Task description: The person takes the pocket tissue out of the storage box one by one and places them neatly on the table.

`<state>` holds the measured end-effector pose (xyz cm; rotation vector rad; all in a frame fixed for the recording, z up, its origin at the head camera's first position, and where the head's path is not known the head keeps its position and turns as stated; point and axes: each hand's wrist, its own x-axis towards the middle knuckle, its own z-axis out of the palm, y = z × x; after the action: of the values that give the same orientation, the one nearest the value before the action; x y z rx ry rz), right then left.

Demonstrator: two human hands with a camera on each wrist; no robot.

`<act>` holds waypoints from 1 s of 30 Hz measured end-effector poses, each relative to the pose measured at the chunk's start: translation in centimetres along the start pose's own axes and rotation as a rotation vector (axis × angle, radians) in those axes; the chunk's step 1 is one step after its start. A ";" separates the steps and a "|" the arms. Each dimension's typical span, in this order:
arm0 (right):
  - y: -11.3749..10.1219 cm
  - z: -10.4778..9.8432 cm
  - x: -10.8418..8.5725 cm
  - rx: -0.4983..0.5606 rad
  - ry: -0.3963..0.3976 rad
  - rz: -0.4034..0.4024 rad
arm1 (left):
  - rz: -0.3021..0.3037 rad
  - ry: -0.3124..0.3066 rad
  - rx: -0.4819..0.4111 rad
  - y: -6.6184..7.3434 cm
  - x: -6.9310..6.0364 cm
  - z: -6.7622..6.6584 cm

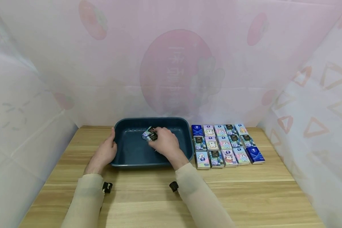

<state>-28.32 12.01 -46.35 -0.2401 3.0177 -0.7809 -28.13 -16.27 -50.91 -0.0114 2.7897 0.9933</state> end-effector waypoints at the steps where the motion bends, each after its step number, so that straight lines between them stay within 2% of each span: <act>1: 0.2 -0.2 -0.1 0.009 0.004 0.005 | 0.002 0.002 0.001 0.0 0.0 0.0; 7: 1.5 -1.4 -1.2 0.060 0.026 0.023 | 0.007 0.006 0.012 -0.2 0.1 0.1; 21: 4.4 -5.1 -3.6 0.093 0.057 0.048 | -0.011 -0.010 -0.002 -0.2 0.1 0.0; 30: 6.0 -7.6 -5.1 0.111 0.018 0.093 | -0.015 -0.006 -0.005 0.0 -0.1 0.0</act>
<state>-24.58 21.64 -42.74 -0.0905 2.9645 -0.9424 -28.04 -16.26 -50.91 -0.0294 2.7778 0.9957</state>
